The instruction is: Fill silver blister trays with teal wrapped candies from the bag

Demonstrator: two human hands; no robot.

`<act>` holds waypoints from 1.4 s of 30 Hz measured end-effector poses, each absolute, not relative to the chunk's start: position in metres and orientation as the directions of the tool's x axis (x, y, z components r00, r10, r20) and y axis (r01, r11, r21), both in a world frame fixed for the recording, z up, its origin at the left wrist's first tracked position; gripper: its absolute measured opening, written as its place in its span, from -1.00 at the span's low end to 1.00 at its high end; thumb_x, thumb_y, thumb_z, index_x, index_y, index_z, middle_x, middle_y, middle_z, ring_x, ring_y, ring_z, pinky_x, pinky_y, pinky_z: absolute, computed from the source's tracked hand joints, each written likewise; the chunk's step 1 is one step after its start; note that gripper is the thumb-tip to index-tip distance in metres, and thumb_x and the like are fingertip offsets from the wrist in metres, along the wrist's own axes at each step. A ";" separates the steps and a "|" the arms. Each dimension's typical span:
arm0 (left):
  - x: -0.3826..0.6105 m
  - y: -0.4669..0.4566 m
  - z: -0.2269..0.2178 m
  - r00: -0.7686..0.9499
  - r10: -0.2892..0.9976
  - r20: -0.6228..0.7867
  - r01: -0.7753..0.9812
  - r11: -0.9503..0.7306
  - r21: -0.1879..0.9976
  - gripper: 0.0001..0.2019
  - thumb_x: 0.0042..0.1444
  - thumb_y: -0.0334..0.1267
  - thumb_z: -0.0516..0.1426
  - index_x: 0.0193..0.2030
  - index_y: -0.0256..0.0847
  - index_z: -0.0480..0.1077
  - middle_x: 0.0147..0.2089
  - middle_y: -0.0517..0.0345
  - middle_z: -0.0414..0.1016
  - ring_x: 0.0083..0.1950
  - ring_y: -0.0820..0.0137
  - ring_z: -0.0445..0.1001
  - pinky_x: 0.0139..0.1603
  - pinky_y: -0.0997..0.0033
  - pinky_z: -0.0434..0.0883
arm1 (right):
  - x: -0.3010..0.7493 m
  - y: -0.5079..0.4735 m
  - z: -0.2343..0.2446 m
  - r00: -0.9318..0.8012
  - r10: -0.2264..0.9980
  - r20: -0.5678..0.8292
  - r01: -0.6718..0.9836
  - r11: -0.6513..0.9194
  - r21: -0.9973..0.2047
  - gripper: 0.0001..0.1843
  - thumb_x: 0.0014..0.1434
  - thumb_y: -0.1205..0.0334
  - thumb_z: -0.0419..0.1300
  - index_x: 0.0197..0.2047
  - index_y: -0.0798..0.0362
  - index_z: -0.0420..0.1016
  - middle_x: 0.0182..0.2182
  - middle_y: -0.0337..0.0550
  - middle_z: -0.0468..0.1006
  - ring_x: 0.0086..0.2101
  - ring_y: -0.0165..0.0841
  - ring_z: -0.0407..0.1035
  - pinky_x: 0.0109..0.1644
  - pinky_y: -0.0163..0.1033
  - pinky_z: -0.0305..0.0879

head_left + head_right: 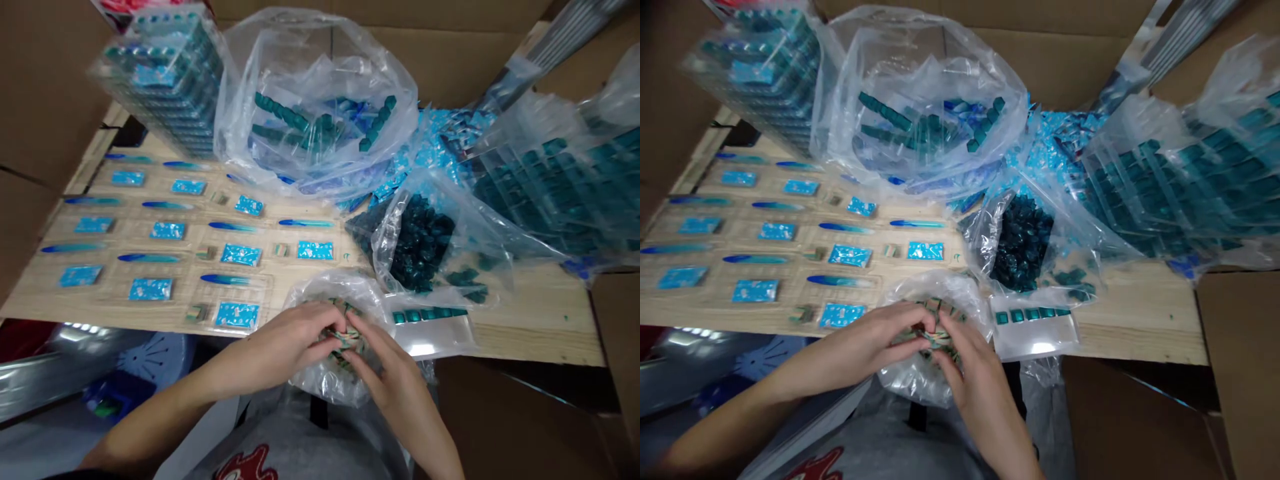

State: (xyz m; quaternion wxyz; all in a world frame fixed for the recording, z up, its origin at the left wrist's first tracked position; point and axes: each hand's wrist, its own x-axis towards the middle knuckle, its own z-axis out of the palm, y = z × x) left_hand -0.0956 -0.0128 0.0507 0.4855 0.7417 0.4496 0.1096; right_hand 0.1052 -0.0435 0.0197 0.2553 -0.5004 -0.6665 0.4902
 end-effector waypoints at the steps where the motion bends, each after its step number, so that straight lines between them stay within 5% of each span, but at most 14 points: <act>1: -0.095 -0.013 0.050 0.547 0.789 -0.278 0.531 -0.071 0.844 -0.95 0.27 -0.29 0.05 -0.17 -0.13 0.32 -0.20 0.20 0.43 -0.19 0.39 0.43 -0.18 0.40 0.34 | 0.104 -0.043 0.020 -0.356 0.923 -0.148 0.403 0.009 -0.915 -0.56 0.26 0.24 0.13 0.19 -0.19 0.33 0.09 -0.15 0.50 0.07 -0.21 0.39 0.13 -0.01 0.37; 9: -0.097 -0.024 0.044 0.410 0.873 -0.265 0.326 0.132 0.936 -0.91 0.24 -0.27 0.11 -0.13 -0.09 0.38 -0.17 0.24 0.48 -0.14 0.42 0.47 -0.14 0.47 0.39 | 0.095 -0.040 0.026 -0.197 0.950 -0.243 0.083 -0.231 -0.969 -0.79 0.13 0.24 0.26 -0.11 -0.08 0.52 -0.26 -0.20 0.62 -0.30 -0.33 0.53 -0.28 -0.28 0.51; 14: -0.097 -0.031 0.042 0.338 0.939 -0.067 0.346 -0.058 0.936 -0.85 0.24 -0.33 0.11 -0.07 -0.06 0.37 -0.09 0.17 0.43 -0.02 0.39 0.45 -0.05 0.45 0.42 | 0.091 -0.039 0.031 -0.226 0.924 -0.310 -0.140 -0.346 -0.928 -0.85 0.06 0.24 0.33 -0.26 -0.06 0.49 -0.36 -0.28 0.60 -0.44 -0.43 0.51 -0.34 -0.33 0.49; 18: -0.093 -0.036 0.038 0.343 0.933 0.110 0.446 -0.264 0.855 -0.72 0.24 -0.40 0.09 0.06 -0.04 0.32 0.02 0.08 0.36 0.09 0.33 0.39 0.05 0.36 0.42 | 0.091 -0.038 0.033 -0.211 0.920 -0.331 -0.169 -0.367 -0.915 -0.86 0.11 0.21 0.30 -0.22 -0.06 0.48 -0.41 -0.28 0.60 -0.44 -0.40 0.53 -0.32 -0.32 0.49; 23: -0.091 -0.039 0.033 0.250 0.931 0.267 0.454 -0.356 0.817 -0.78 0.20 -0.50 0.09 -0.09 -0.13 0.38 -0.06 0.10 0.38 0.00 0.40 0.44 -0.01 0.45 0.45 | 0.090 -0.038 0.029 -0.208 0.908 -0.364 -0.206 -0.405 -0.891 -0.82 0.14 0.16 0.28 -0.15 -0.08 0.49 -0.35 -0.25 0.64 -0.43 -0.37 0.55 -0.28 -0.24 0.53; 28: -0.092 -0.035 0.032 0.088 0.991 0.096 0.186 -0.111 0.976 -0.85 0.14 -0.48 0.16 -0.24 -0.12 0.42 -0.24 0.23 0.51 -0.18 0.48 0.51 -0.15 0.57 0.46 | 0.088 -0.040 0.025 -0.223 0.902 -0.369 -0.286 -0.423 -0.860 -0.82 0.14 0.13 0.28 -0.16 -0.09 0.49 -0.36 -0.24 0.63 -0.42 -0.36 0.55 -0.28 -0.24 0.52; 32: -0.092 -0.032 0.035 -0.085 0.989 -0.117 0.046 0.121 0.992 -0.89 0.07 -0.44 0.20 -0.33 -0.14 0.43 -0.37 0.31 0.53 -0.41 0.57 0.46 -0.40 0.67 0.40 | 0.085 -0.040 0.028 -0.169 0.928 -0.333 -0.213 -0.364 -0.907 -0.82 0.16 0.16 0.26 -0.13 -0.13 0.51 -0.33 -0.24 0.63 -0.39 -0.39 0.53 -0.33 -0.30 0.49; 42: -0.081 -0.038 0.036 -0.010 0.975 -0.222 -0.207 0.215 0.954 -0.93 0.05 -0.38 0.23 -0.38 -0.18 0.42 -0.37 0.28 0.53 -0.33 0.53 0.51 -0.29 0.63 0.44 | 0.073 -0.041 0.024 -0.099 0.975 -0.197 -0.093 -0.206 -0.974 -0.85 0.08 0.35 0.28 -0.28 -0.10 0.50 -0.35 -0.30 0.59 -0.32 -0.40 0.50 -0.25 -0.33 0.44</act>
